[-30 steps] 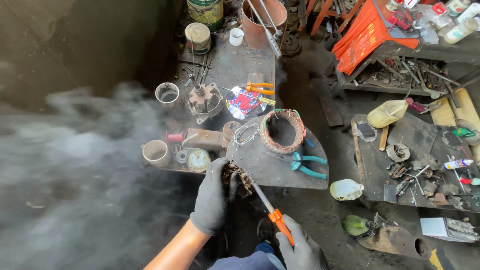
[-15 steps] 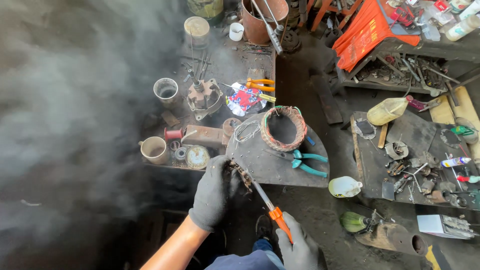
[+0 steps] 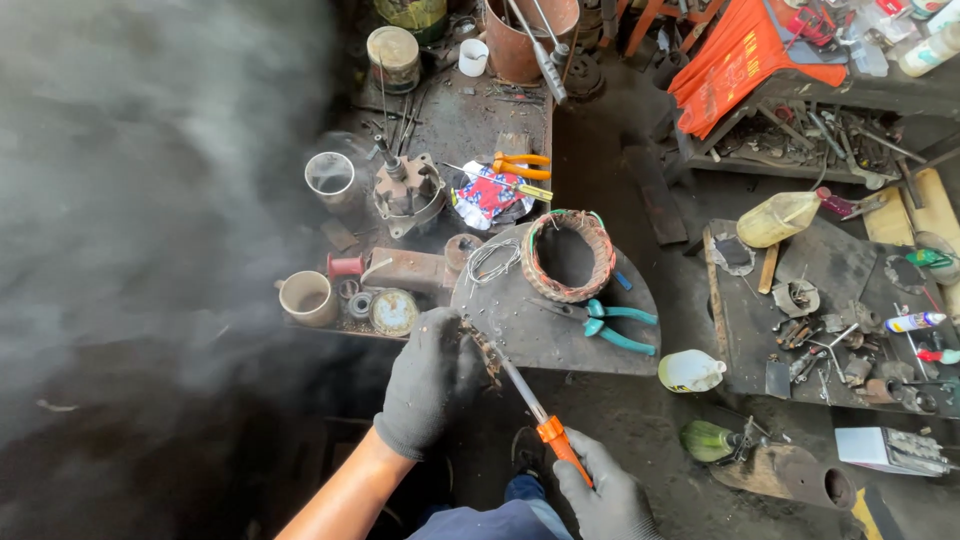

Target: Soldering wires onto an alternator stator at a workbench

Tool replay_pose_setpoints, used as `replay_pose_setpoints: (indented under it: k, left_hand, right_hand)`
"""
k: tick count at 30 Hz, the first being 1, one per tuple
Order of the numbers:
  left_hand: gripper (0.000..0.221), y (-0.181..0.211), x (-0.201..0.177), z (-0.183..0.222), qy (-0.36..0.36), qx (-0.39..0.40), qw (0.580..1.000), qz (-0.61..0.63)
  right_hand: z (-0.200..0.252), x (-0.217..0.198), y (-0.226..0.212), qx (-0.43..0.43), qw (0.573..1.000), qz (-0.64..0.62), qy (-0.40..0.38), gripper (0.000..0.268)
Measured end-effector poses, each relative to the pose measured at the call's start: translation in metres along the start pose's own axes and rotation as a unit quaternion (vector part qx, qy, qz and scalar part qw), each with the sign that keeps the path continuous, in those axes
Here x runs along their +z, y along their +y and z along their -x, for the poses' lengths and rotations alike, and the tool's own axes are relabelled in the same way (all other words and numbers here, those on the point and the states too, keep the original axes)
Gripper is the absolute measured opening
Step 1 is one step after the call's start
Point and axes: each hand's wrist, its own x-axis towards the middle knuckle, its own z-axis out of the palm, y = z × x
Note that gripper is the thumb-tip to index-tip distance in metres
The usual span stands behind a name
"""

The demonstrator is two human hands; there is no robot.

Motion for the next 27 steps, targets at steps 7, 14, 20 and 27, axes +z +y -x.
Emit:
replay_pose_setpoints:
  k: [7,14,20,27]
  left_hand:
    - [0.041,-0.001,-0.001,0.002,0.016,0.085,0.996,-0.001]
    - [0.122,-0.007,-0.003,0.003,-0.021,0.122,0.992,0.002]
    - [0.043,0.006,-0.003,0.002,0.005,0.097,0.995,-0.003]
    - [0.042,-0.01,0.013,0.006,0.051,0.099,0.993,-0.041]
  right_hand:
    - [-0.022,0.02,0.038,-0.048,0.994,-0.095,-0.001,0.039]
    - [-0.009,0.022,0.026,-0.009,0.997,-0.075,0.025,0.033]
    - [-0.008,0.021,0.029,-0.032,0.997,0.063,0.031,0.041]
    - [-0.001,0.019,0.019,-0.019,0.99,0.127,0.05,0.045]
